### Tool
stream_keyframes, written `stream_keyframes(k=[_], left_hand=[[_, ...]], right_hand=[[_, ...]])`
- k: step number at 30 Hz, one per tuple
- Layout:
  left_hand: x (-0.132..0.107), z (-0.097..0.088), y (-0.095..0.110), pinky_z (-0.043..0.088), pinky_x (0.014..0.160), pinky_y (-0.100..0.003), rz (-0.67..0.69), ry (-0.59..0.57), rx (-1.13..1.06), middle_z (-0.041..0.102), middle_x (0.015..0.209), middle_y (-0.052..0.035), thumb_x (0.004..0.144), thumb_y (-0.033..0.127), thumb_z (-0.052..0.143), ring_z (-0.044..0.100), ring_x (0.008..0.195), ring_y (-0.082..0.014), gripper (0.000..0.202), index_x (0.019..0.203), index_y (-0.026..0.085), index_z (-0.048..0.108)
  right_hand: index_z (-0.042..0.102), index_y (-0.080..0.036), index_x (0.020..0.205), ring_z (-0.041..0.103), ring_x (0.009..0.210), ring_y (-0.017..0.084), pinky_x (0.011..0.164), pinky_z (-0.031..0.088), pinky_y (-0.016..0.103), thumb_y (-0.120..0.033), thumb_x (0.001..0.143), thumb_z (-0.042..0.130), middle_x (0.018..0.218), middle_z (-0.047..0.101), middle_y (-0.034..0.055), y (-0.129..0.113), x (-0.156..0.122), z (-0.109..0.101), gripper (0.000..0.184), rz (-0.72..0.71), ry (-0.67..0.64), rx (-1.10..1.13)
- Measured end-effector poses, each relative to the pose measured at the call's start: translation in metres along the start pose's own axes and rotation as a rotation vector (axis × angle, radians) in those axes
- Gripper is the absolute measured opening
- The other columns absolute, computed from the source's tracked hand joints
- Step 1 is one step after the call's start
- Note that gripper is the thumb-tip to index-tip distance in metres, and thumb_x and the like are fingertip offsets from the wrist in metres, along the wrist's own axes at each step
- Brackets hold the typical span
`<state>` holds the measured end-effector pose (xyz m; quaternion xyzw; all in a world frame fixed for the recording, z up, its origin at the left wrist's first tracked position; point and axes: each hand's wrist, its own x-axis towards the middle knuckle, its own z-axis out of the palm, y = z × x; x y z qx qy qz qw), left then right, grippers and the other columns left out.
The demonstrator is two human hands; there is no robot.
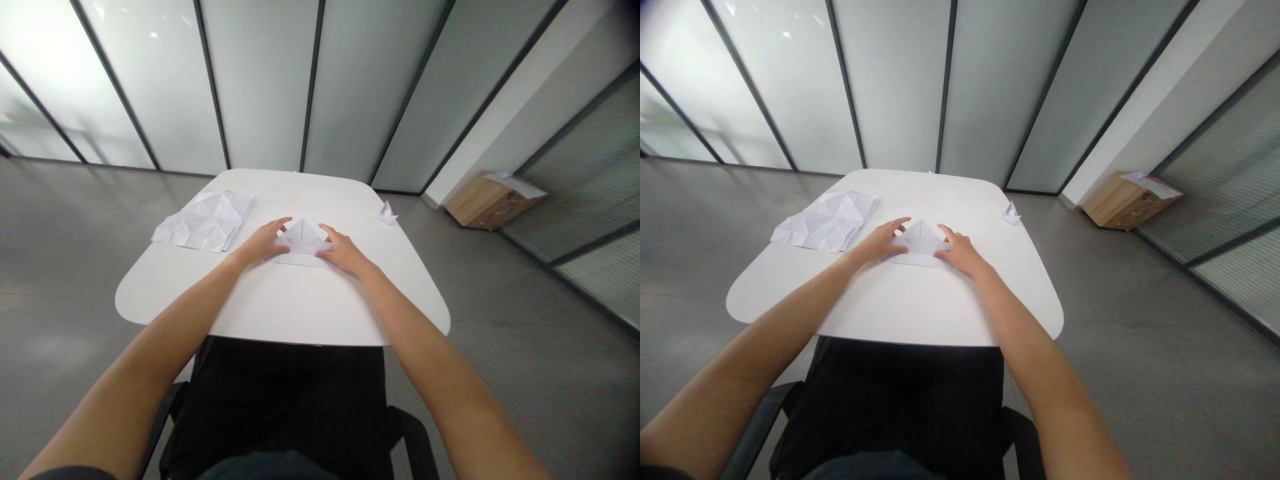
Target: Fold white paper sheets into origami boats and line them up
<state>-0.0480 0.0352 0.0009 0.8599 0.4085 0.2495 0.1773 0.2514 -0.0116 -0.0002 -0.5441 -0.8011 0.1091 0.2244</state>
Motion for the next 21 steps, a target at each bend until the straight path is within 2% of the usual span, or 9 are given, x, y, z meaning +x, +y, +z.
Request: stream_keyframes(k=[3,6,8,11,13,16,19,21], left_hand=[[0.000,-0.005,-0.009,0.055,0.102,-0.038,-0.072,-0.079,0.018,0.077,0.119,-0.0072,0.080,0.041,0.084,0.073,0.107,-0.0284,0.079,0.153,0.023,0.059],[-0.002,-0.010,-0.014,0.054,0.099,-0.034,-0.045,-0.115,0.025,0.081,0.114,-0.0053,0.080,0.044,0.082,0.074,0.104,-0.0276,0.056,0.131,0.022,0.075],[-0.004,-0.012,-0.013,0.054,0.096,-0.032,-0.001,-0.086,0.011,0.081,0.110,-0.0041,0.083,0.044,0.079,0.074,0.101,-0.0266,0.044,0.120,0.022,0.079],[-0.004,-0.015,-0.010,0.055,0.096,-0.032,0.093,0.064,-0.010,0.081,0.108,-0.0054,0.091,0.039,0.072,0.074,0.099,-0.0247,0.030,0.113,0.021,0.081],[-0.004,-0.017,-0.007,0.055,0.096,-0.033,0.173,0.175,-0.010,0.080,0.109,-0.0075,0.096,0.034,0.069,0.074,0.099,-0.0231,0.023,0.111,0.020,0.081],[-0.004,-0.018,0.000,0.056,0.096,-0.034,0.294,0.276,0.011,0.078,0.107,-0.0082,0.101,0.027,0.066,0.074,0.099,-0.0212,0.017,0.108,0.021,0.080],[-0.006,-0.020,0.007,0.056,0.097,-0.037,0.363,0.330,0.077,0.078,0.107,-0.0084,0.103,0.022,0.062,0.073,0.102,-0.0218,0.018,0.107,0.023,0.080],[-0.006,-0.022,0.008,0.056,0.099,-0.038,0.384,0.311,0.119,0.078,0.109,-0.0087,0.103,0.018,0.061,0.072,0.104,-0.0227,0.021,0.107,0.023,0.080]], right_hand=[[0.051,-0.024,0.161,0.071,0.108,0.027,0.103,0.051,0.039,-0.028,0.087,0.085,0.118,0.077,0.0091,0.006,-0.001,-0.002,0.082,0.015,-0.001,0.045],[0.070,-0.023,0.141,0.071,0.110,0.028,0.103,0.051,0.039,-0.025,0.086,0.085,0.119,0.078,0.0104,0.008,-0.001,-0.003,0.057,-0.010,0.003,0.037],[0.078,-0.021,0.119,0.070,0.108,0.028,0.100,0.050,0.038,-0.024,0.088,0.082,0.114,0.078,0.0101,0.007,-0.001,-0.004,0.031,-0.063,0.029,0.029],[0.076,-0.019,0.097,0.069,0.096,0.025,0.092,0.050,0.035,-0.024,0.093,0.076,0.100,0.077,0.0079,0.004,0.000,-0.007,0.006,-0.138,0.114,0.054],[0.074,-0.020,0.092,0.067,0.092,0.024,0.089,0.048,0.034,-0.024,0.095,0.074,0.096,0.075,0.0071,0.002,0.001,-0.009,0.005,-0.172,0.183,0.066],[0.072,-0.021,0.091,0.066,0.095,0.025,0.093,0.046,0.036,-0.027,0.100,0.070,0.096,0.074,0.0069,-0.002,0.000,-0.012,0.010,-0.210,0.273,0.033],[0.072,-0.022,0.096,0.065,0.102,0.026,0.098,0.043,0.038,-0.025,0.103,0.065,0.100,0.074,0.0074,-0.003,-0.001,-0.014,0.010,-0.207,0.329,-0.027],[0.073,-0.022,0.099,0.064,0.107,0.027,0.100,0.042,0.040,-0.019,0.101,0.063,0.104,0.074,0.0081,-0.003,-0.002,-0.014,0.011,-0.197,0.325,-0.071]])
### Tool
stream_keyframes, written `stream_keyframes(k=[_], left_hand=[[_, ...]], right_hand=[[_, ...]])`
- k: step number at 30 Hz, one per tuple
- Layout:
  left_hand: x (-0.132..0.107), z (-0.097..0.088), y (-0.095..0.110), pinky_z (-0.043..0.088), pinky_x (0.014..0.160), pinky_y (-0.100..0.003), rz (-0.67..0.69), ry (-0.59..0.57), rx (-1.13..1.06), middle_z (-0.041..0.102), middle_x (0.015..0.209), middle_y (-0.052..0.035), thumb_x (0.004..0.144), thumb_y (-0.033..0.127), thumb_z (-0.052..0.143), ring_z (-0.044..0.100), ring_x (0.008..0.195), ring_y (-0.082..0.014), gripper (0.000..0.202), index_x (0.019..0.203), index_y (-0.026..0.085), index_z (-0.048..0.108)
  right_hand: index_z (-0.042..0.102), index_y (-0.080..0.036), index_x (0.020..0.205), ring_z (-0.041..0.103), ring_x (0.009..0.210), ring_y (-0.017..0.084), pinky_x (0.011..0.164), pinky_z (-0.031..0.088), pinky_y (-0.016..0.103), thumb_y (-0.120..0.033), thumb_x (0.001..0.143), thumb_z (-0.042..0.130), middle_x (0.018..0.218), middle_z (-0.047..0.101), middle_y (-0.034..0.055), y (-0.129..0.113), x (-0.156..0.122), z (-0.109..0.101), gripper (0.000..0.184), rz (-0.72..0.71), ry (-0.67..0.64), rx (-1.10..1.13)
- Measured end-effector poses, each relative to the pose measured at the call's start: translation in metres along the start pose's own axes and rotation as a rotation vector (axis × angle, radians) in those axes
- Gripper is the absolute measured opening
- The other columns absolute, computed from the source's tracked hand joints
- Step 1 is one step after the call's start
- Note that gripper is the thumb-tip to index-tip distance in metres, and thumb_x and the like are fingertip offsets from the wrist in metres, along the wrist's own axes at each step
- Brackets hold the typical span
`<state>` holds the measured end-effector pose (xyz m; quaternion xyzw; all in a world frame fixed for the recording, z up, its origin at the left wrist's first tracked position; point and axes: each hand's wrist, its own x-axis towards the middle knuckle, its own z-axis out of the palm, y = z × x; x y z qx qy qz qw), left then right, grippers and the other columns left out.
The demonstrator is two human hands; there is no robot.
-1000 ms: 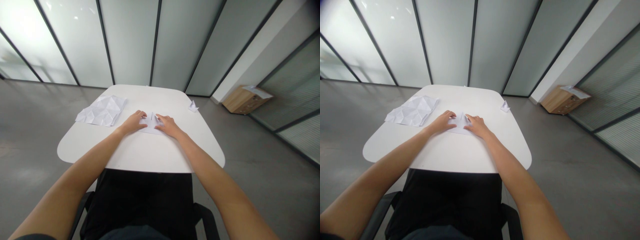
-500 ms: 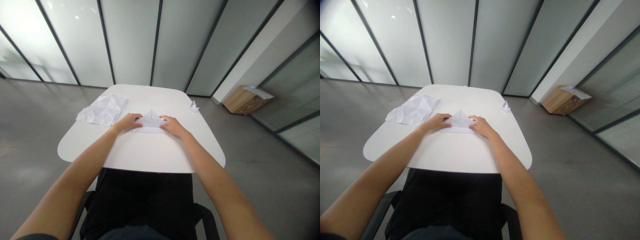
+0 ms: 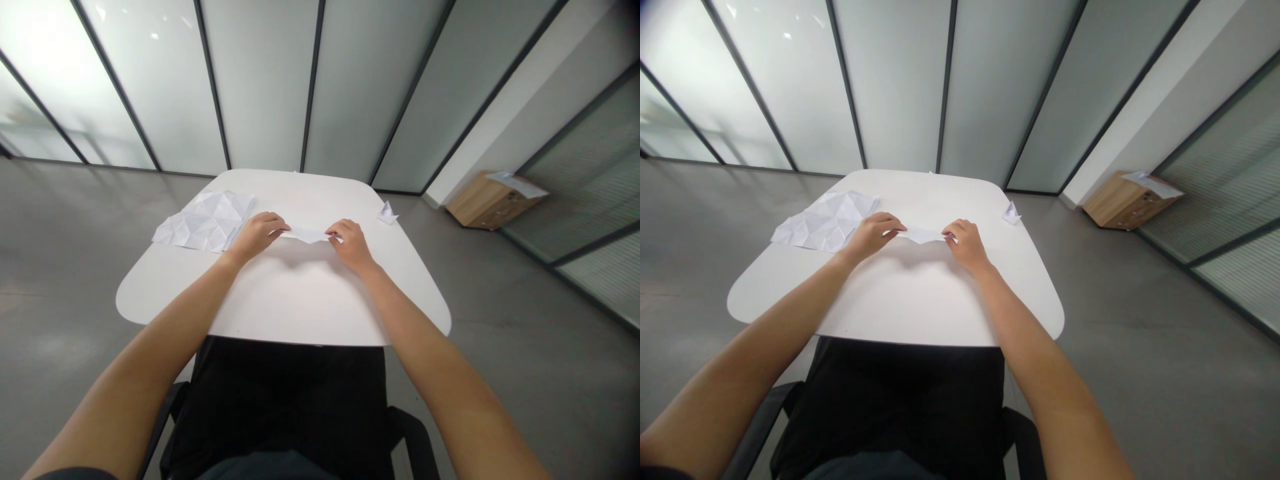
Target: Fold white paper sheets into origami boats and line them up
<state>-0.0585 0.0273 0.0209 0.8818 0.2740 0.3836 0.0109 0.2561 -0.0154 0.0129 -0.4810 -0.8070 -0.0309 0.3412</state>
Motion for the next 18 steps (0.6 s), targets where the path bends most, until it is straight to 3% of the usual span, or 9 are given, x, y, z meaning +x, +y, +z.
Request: stream_keyframes(k=[4,9,14,18], left_hand=[[-0.001,0.000,-0.002,0.056,0.099,-0.038,0.024,-0.185,0.028,0.078,0.111,-0.0074,0.096,0.009,0.060,0.072,0.107,-0.0234,0.026,0.105,0.023,0.079],[-0.002,0.005,0.000,0.055,0.094,-0.035,-0.067,-0.420,0.093,0.079,0.105,-0.0055,0.087,0.008,0.060,0.072,0.101,-0.0234,0.027,0.102,0.022,0.078],[-0.002,0.007,0.007,0.054,0.096,-0.033,-0.125,-0.495,0.070,0.077,0.113,-0.0063,0.085,0.012,0.057,0.072,0.104,-0.0226,0.037,0.115,0.022,0.077],[-0.002,0.009,0.011,0.053,0.101,-0.035,-0.119,-0.536,0.063,0.074,0.119,-0.0072,0.086,0.015,0.057,0.071,0.109,-0.0234,0.046,0.126,0.025,0.077]], right_hand=[[0.076,-0.021,0.099,0.062,0.112,0.030,0.100,0.040,0.043,-0.010,0.093,0.064,0.110,0.076,0.0093,0.002,-0.002,0.004,0.017,-0.021,-0.118,-0.055],[0.075,-0.020,0.097,0.064,0.105,0.028,0.095,0.043,0.040,-0.015,0.090,0.069,0.109,0.076,0.0089,0.006,-0.004,0.011,0.011,-0.013,-0.284,-0.026],[0.074,-0.021,0.097,0.064,0.094,0.024,0.088,0.044,0.035,-0.020,0.092,0.068,0.099,0.075,0.0058,0.004,-0.004,0.012,0.008,0.007,-0.364,-0.019],[0.076,-0.022,0.103,0.066,0.097,0.024,0.091,0.043,0.036,-0.021,0.091,0.069,0.103,0.076,0.0062,-0.006,-0.005,0.007,0.014,0.010,-0.388,-0.054]])
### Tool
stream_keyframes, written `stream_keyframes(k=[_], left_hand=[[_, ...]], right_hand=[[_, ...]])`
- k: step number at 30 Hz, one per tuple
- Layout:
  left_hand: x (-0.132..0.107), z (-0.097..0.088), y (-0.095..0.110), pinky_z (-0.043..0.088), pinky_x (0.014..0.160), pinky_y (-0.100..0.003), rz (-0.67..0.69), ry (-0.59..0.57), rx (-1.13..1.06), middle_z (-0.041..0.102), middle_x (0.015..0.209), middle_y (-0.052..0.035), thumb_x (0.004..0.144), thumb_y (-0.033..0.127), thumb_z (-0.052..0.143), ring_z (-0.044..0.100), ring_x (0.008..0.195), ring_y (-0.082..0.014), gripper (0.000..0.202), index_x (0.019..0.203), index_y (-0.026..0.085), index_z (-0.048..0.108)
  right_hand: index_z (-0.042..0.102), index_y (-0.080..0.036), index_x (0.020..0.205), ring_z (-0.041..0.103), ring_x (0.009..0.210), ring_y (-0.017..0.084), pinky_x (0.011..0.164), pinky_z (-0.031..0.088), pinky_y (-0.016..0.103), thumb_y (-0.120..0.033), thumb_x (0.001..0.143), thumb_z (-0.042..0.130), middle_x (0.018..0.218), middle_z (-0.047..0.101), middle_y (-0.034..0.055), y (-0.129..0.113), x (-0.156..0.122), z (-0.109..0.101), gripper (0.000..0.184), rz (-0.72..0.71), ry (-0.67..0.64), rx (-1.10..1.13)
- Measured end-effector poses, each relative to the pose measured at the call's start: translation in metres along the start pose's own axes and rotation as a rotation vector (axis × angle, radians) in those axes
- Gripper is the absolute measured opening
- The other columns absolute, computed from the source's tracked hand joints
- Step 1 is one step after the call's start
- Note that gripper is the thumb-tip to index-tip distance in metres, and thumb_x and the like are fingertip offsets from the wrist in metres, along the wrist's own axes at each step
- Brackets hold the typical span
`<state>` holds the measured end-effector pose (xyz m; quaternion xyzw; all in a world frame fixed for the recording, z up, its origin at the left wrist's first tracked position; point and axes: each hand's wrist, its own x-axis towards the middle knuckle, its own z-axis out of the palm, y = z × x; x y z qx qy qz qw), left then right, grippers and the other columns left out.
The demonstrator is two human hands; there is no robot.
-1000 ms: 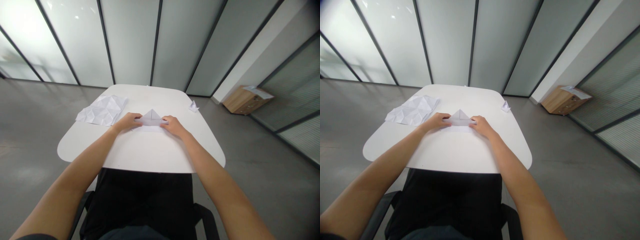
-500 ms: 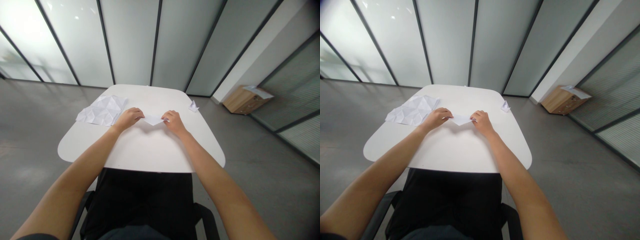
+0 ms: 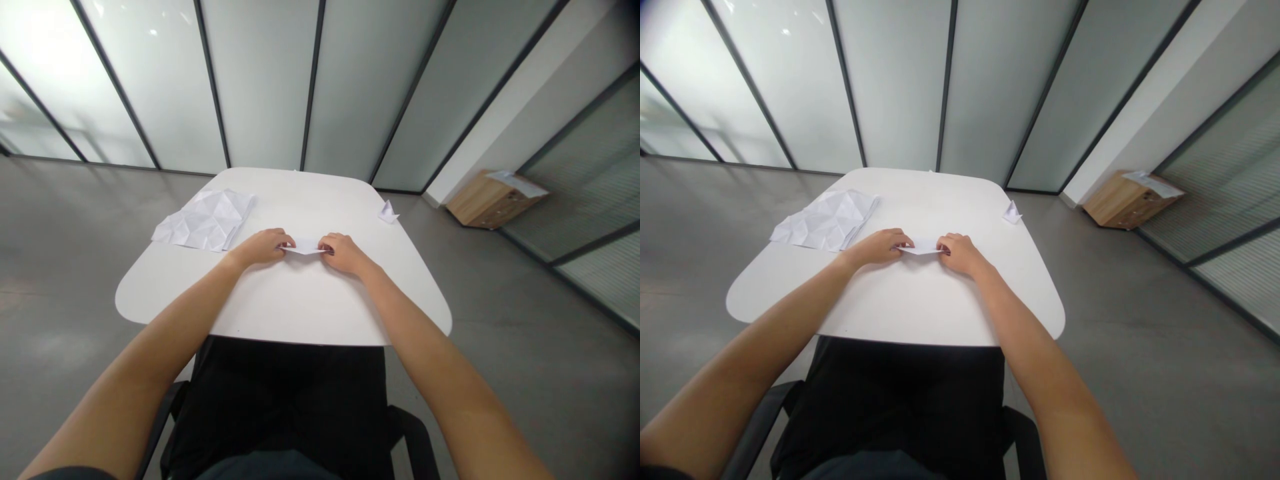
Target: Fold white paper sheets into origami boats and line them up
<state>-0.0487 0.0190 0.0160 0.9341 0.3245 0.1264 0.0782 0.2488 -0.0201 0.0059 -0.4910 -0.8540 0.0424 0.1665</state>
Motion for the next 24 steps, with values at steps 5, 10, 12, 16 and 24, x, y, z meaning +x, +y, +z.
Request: stream_keyframes(k=[5,10,12,16,24], left_hand=[[0.002,0.004,0.007,0.054,0.098,-0.036,-0.020,0.006,0.017,0.071,0.116,-0.0080,0.089,0.020,0.060,0.070,0.106,-0.0250,0.048,0.133,0.029,0.076],[0.005,0.008,0.020,0.055,0.099,-0.040,-0.004,0.051,0.030,0.072,0.118,-0.0109,0.088,0.017,0.061,0.069,0.111,-0.0290,0.046,0.131,0.025,0.076],[0.006,0.009,0.023,0.055,0.099,-0.040,-0.003,0.061,0.035,0.072,0.117,-0.0113,0.088,0.017,0.062,0.069,0.112,-0.0297,0.043,0.127,0.024,0.076],[0.007,0.009,0.017,0.055,0.097,-0.038,-0.005,0.075,0.005,0.075,0.114,-0.0091,0.088,0.018,0.063,0.070,0.107,-0.0270,0.037,0.121,0.025,0.077],[0.000,-0.001,-0.013,0.054,0.093,-0.034,-0.099,0.065,-0.030,0.080,0.110,-0.0065,0.093,0.041,0.063,0.073,0.101,-0.0247,0.032,0.114,0.023,0.080]], right_hand=[[0.078,-0.023,0.118,0.066,0.108,0.027,0.097,0.042,0.039,-0.019,0.093,0.067,0.113,0.075,0.0093,-0.015,0.000,0.000,0.027,-0.043,-0.006,-0.036],[0.078,-0.019,0.123,0.065,0.109,0.027,0.100,0.046,0.038,-0.012,0.092,0.065,0.119,0.074,0.0119,-0.025,0.007,0.009,0.035,-0.135,0.001,-0.030],[0.077,-0.019,0.123,0.065,0.110,0.027,0.101,0.047,0.038,-0.012,0.092,0.064,0.120,0.074,0.0122,-0.027,0.010,0.012,0.034,-0.139,0.012,-0.033],[0.077,-0.019,0.120,0.065,0.109,0.026,0.101,0.048,0.038,-0.009,0.090,0.063,0.118,0.074,0.0109,-0.025,0.010,0.012,0.034,-0.122,0.019,-0.009],[0.076,-0.020,0.113,0.070,0.095,0.023,0.089,0.050,0.032,-0.020,0.091,0.067,0.107,0.079,0.0073,-0.003,0.000,-0.001,0.024,0.046,0.039,0.095]])
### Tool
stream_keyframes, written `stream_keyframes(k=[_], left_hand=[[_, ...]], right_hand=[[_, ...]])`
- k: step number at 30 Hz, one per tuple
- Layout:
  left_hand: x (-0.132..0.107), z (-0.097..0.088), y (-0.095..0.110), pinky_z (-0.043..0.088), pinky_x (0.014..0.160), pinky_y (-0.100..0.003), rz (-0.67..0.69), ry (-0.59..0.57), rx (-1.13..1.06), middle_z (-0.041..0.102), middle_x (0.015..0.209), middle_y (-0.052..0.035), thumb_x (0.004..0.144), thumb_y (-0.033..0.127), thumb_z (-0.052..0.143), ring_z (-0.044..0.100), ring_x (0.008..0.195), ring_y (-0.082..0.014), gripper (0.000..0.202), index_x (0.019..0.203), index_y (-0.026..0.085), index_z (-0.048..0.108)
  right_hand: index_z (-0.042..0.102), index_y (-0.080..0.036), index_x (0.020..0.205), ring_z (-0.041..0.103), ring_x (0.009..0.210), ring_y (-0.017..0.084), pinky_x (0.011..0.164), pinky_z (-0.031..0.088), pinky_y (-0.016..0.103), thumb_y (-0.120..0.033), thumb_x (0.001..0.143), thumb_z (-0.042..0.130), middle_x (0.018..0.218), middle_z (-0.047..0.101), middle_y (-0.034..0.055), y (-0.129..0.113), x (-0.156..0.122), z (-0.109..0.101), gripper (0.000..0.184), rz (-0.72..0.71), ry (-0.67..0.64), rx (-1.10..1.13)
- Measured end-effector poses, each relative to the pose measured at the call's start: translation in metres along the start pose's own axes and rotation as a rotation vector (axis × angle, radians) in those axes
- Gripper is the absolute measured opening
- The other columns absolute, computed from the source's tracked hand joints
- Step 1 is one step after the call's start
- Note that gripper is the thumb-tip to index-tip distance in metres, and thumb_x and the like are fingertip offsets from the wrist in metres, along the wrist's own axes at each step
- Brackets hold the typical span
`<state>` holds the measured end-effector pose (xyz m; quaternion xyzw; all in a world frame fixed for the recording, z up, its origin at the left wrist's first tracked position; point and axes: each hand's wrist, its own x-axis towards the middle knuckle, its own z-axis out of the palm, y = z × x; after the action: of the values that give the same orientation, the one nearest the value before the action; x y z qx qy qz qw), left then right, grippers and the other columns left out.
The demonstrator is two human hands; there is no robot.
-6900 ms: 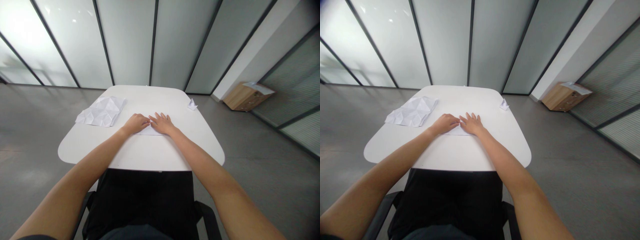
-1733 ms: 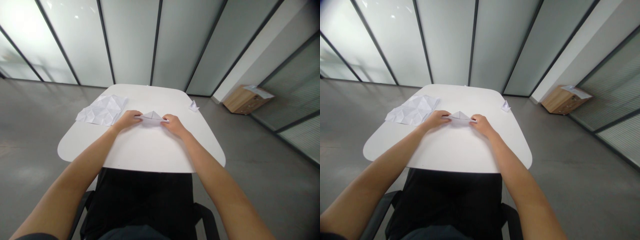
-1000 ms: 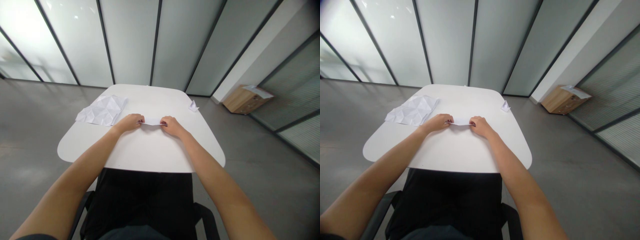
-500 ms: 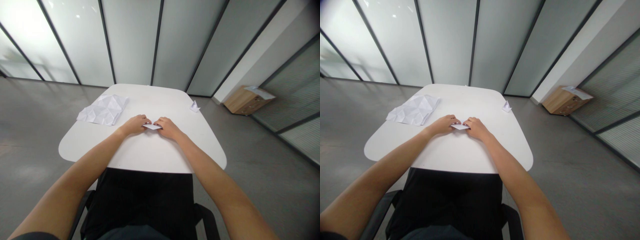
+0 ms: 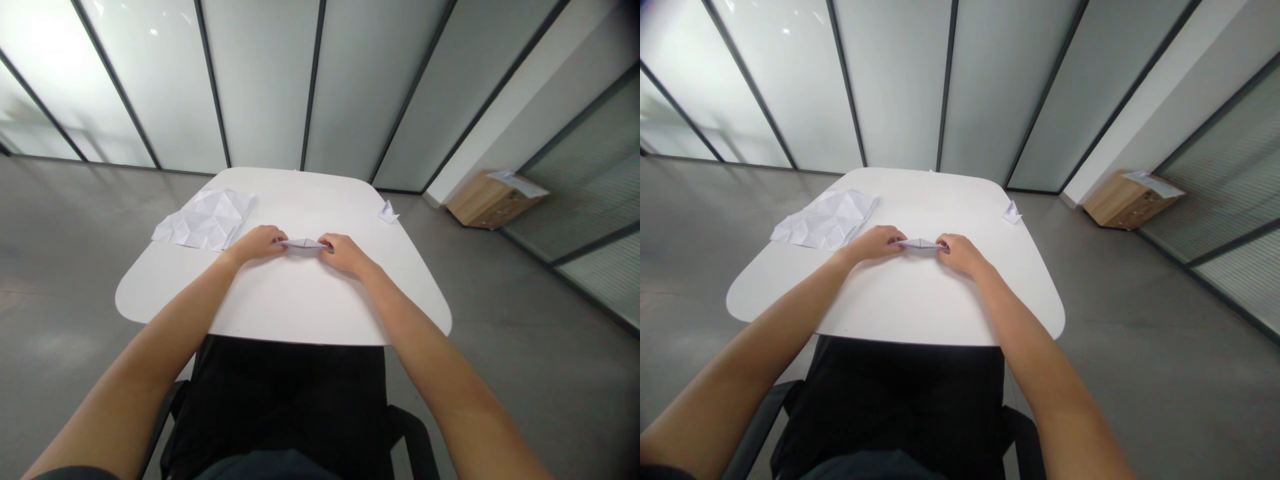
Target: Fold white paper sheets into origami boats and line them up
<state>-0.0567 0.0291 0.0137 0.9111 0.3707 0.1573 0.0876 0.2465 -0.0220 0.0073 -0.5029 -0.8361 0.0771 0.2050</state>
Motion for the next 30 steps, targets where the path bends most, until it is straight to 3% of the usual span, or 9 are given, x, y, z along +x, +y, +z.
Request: stream_keyframes(k=[4,9,15,24,30], left_hand=[[-0.004,-0.006,-0.007,0.054,0.088,-0.032,-0.050,0.000,-0.024,0.081,0.109,-0.0067,0.096,0.051,0.062,0.074,0.096,-0.0236,0.039,0.115,0.022,0.081],[-0.007,-0.007,-0.014,0.055,0.089,-0.033,-0.072,0.040,-0.041,0.082,0.111,-0.0074,0.099,0.055,0.059,0.076,0.098,-0.0250,0.043,0.116,0.022,0.081],[-0.004,0.003,-0.023,0.056,0.085,-0.032,-0.099,0.110,-0.040,0.082,0.099,-0.0041,0.099,0.045,0.060,0.073,0.082,-0.0214,0.038,0.123,0.025,0.080],[-0.002,0.014,-0.029,0.053,0.107,-0.038,-0.045,0.140,-0.023,0.076,0.121,-0.0086,0.096,0.034,0.065,0.071,0.108,-0.0248,0.047,0.142,0.024,0.070],[-0.001,0.011,-0.017,0.046,0.116,-0.048,0.000,0.152,0.089,0.071,0.131,-0.0104,0.095,0.028,0.065,0.064,0.121,-0.0292,0.045,0.140,0.028,0.072]], right_hand=[[0.075,-0.022,0.120,0.073,0.096,0.023,0.088,0.051,0.032,-0.027,0.095,0.069,0.108,0.082,0.0067,0.007,-0.004,-0.006,0.025,0.110,0.013,0.058],[0.076,-0.023,0.117,0.074,0.092,0.022,0.085,0.051,0.030,-0.028,0.098,0.066,0.104,0.083,0.0062,0.017,-0.006,-0.012,0.022,0.144,0.027,0.027],[0.081,-0.023,0.112,0.072,0.087,0.022,0.083,0.050,0.030,-0.027,0.101,0.059,0.097,0.082,0.0058,0.030,-0.006,-0.012,0.025,0.135,0.037,-0.082],[0.073,-0.022,0.133,0.069,0.094,0.022,0.092,0.051,0.033,-0.025,0.097,0.067,0.107,0.077,0.0074,0.034,-0.003,-0.004,0.037,0.112,0.035,-0.137],[0.071,-0.024,0.136,0.067,0.105,0.026,0.095,0.051,0.037,-0.030,0.096,0.072,0.119,0.071,0.0103,0.029,-0.006,-0.007,0.040,0.158,0.083,-0.179]])
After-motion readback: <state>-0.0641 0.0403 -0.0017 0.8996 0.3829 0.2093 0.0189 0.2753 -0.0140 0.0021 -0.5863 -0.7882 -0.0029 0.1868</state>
